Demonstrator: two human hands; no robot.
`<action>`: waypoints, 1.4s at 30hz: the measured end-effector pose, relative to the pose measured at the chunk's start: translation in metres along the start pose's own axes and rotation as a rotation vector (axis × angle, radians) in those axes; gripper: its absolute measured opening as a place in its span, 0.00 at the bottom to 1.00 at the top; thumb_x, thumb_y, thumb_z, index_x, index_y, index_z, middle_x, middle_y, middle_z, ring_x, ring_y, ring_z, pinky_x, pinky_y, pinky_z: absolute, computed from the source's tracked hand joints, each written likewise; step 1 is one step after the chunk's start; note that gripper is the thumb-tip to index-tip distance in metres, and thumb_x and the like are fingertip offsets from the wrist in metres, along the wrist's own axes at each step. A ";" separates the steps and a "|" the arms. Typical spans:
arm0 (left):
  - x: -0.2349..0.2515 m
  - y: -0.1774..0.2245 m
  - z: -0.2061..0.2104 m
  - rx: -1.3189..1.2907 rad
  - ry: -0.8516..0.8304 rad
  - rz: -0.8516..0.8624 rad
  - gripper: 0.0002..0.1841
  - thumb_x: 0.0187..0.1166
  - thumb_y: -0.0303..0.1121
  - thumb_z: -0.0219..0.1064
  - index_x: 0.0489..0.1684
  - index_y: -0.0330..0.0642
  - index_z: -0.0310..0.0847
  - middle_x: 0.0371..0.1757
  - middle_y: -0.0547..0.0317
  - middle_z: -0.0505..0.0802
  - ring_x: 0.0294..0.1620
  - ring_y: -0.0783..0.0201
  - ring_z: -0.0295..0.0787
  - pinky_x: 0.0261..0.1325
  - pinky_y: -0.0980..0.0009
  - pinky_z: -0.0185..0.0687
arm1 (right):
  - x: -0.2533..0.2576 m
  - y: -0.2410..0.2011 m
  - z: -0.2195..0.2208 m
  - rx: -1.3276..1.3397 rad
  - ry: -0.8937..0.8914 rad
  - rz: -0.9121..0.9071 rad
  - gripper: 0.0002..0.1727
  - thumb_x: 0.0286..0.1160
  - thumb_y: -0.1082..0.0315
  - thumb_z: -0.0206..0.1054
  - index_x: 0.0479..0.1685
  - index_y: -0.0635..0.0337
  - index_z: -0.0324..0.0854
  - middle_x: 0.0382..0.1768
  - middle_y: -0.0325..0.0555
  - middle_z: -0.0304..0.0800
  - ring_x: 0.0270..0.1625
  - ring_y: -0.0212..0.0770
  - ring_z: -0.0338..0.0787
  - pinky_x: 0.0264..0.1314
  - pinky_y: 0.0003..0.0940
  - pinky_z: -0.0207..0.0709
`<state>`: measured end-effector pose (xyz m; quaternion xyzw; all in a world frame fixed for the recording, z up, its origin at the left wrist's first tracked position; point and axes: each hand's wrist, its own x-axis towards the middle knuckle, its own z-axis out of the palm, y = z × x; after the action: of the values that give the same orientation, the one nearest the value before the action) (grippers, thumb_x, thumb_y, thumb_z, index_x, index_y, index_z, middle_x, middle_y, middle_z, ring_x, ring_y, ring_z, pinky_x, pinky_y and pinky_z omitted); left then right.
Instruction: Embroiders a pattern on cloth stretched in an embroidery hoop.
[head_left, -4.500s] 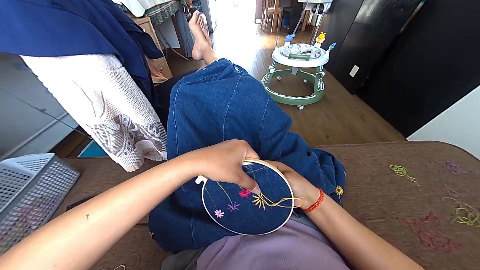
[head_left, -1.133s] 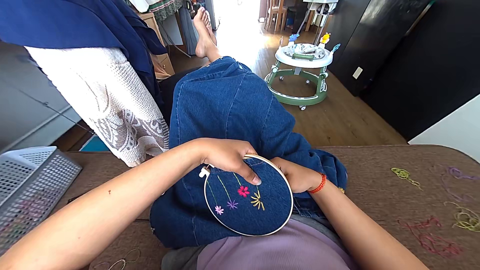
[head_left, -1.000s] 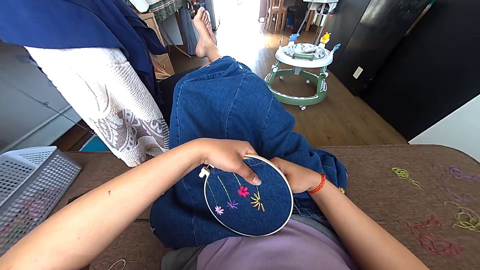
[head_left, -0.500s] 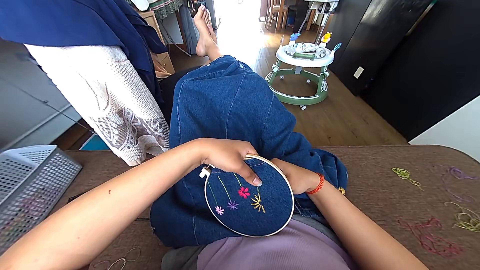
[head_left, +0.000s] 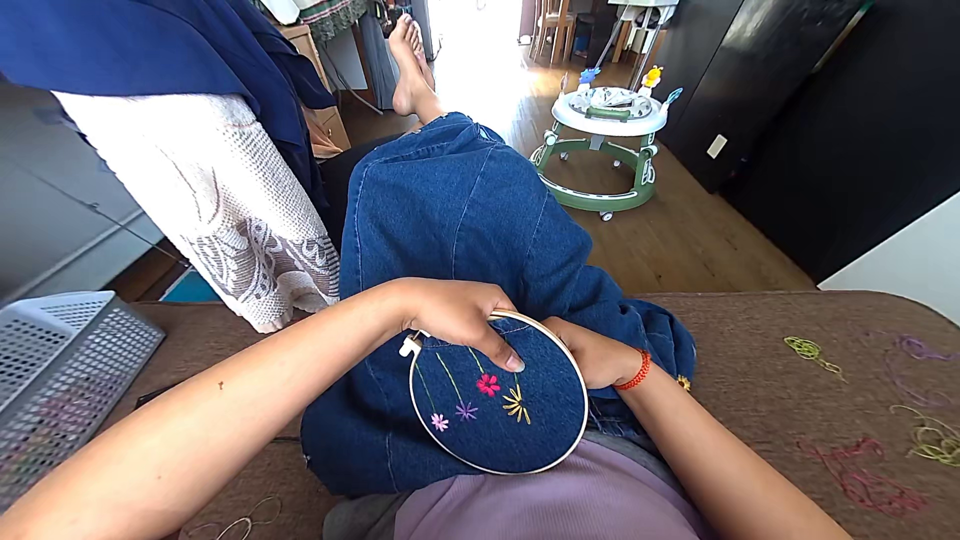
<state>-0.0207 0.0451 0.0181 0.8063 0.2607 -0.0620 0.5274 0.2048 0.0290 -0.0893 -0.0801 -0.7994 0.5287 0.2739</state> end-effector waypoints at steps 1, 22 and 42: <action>0.000 0.000 0.000 0.000 0.001 -0.002 0.05 0.79 0.29 0.70 0.34 0.38 0.89 0.30 0.66 0.93 0.32 0.81 0.87 0.38 0.83 0.81 | 0.000 0.000 0.000 -0.002 0.002 -0.001 0.03 0.67 0.74 0.68 0.36 0.60 0.85 0.30 0.27 0.89 0.37 0.12 0.84 0.40 0.13 0.78; 0.001 0.000 0.000 0.001 0.002 -0.010 0.05 0.79 0.29 0.70 0.34 0.38 0.89 0.30 0.66 0.93 0.32 0.81 0.87 0.38 0.82 0.80 | 0.001 -0.001 0.002 0.017 0.014 0.005 0.04 0.68 0.73 0.68 0.37 0.58 0.86 0.32 0.26 0.89 0.38 0.12 0.85 0.41 0.13 0.80; -0.018 -0.028 0.049 -0.705 0.505 -0.236 0.07 0.82 0.32 0.67 0.48 0.43 0.89 0.38 0.58 0.96 0.37 0.70 0.94 0.40 0.74 0.90 | -0.019 -0.033 0.064 -0.943 0.560 -0.025 0.09 0.82 0.60 0.65 0.41 0.49 0.91 0.40 0.33 0.89 0.51 0.30 0.86 0.56 0.22 0.79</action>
<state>-0.0408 0.0045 -0.0195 0.5317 0.4769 0.1697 0.6791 0.1926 -0.0445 -0.0855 -0.3222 -0.8471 0.0682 0.4170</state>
